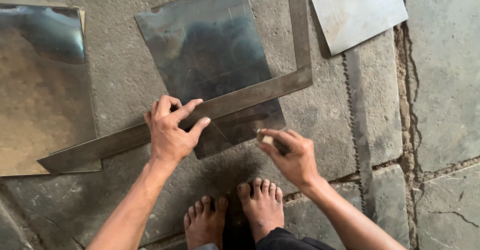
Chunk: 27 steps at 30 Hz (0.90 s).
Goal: The person uses a metal square ruler and a small marking tool to draw straight lines on rectangular metal sheets. They position the ruler on the sheet and drag the marker along its edge to create guidelines, repeating the process on multiple pieces.
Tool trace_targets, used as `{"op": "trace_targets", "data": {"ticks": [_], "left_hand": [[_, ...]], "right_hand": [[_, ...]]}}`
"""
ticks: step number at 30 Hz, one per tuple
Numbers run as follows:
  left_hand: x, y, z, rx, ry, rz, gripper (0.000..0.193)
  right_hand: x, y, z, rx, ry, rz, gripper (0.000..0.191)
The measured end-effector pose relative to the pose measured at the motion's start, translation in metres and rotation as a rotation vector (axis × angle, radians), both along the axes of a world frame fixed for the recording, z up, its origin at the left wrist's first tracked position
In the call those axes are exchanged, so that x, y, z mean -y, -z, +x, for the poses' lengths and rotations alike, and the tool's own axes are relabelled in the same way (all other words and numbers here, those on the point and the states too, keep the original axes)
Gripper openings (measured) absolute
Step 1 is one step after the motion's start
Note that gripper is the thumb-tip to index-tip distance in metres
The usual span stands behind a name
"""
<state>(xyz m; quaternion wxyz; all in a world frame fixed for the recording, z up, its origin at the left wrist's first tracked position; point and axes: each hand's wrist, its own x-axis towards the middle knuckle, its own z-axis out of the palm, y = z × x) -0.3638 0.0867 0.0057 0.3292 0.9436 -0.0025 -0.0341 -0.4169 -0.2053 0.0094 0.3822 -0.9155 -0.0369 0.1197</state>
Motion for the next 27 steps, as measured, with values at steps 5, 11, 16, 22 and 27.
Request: {"op": "trace_targets", "data": {"ticks": [5, 11, 16, 22, 27], "left_hand": [[0.003, -0.007, 0.001, -0.025, -0.004, 0.055, 0.048], [0.005, -0.014, 0.004, -0.054, 0.036, 0.125, 0.047], [0.004, -0.016, 0.008, -0.082, 0.065, 0.13, 0.047], [0.002, -0.013, 0.003, -0.061, 0.082, 0.197, 0.048], [0.003, -0.022, 0.006, -0.174, 0.072, 0.195, 0.048]], "right_hand": [[0.02, 0.016, 0.03, 0.126, 0.085, -0.237, 0.027], [0.017, 0.018, 0.043, 0.349, 0.02, -0.283, 0.03], [0.01, 0.006, 0.046, 0.341, 0.008, -0.289, 0.028], [0.001, -0.015, 0.066, 0.079, -0.131, -0.59, 0.031], [0.007, -0.044, 0.097, -0.49, -0.543, -0.468, 0.037]]}}
